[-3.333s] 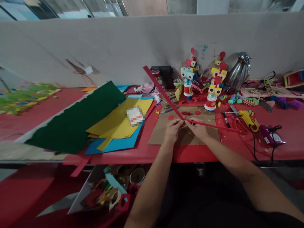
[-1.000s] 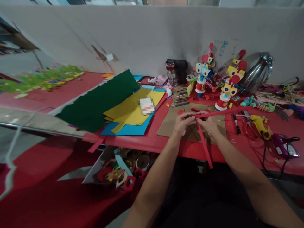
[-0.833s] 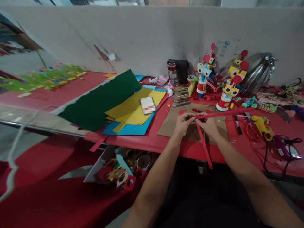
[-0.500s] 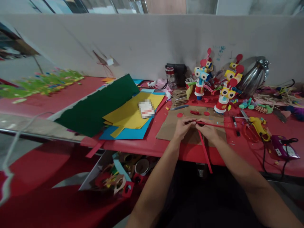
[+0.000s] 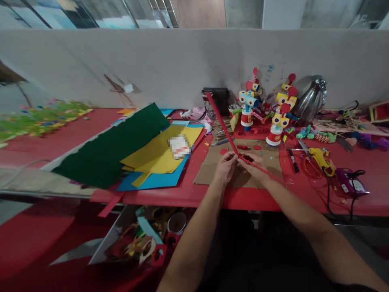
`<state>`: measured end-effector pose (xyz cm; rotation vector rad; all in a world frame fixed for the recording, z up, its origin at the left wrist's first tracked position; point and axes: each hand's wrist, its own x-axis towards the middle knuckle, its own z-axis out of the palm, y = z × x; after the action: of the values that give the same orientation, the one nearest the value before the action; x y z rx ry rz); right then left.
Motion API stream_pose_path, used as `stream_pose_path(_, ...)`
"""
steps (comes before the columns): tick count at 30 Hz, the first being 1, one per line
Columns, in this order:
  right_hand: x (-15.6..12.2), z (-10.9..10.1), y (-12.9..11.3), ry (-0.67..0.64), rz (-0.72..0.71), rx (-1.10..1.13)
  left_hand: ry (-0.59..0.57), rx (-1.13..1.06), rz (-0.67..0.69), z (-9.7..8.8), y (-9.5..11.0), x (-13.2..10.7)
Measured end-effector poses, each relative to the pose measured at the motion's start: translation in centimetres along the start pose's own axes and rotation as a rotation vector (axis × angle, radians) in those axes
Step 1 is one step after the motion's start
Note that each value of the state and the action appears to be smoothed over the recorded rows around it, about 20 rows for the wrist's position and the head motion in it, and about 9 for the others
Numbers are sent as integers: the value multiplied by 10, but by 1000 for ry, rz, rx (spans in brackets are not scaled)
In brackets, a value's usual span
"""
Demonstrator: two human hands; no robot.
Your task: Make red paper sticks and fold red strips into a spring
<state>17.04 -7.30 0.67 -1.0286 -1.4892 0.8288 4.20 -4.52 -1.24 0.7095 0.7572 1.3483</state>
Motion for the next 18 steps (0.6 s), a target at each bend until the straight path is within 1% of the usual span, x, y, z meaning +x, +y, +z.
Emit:
stream_pose_path(2, -1, 0, 0, 61, -41, -20, -13, 1, -7, 1, 0, -1)
stream_pose_path(4, 0, -1, 0, 73, -37, -27, -27, 2, -10, 2, 1, -1)
stream_pose_path(9, 2, 1, 3, 74, 65, -57, 23, 70, 33, 1, 2, -1)
stream_pose_path(12, 3, 3, 5, 83, 116, -32, 22, 99, 48, 1, 1, 0)
stream_pose_path(14, 3, 2, 8, 89, 143, 15, 5, 88, 24, 1, 0, -1)
stream_pose_path(18, 4, -2, 12, 112, 195, 105, -24, 55, -74, 2, 2, -2)
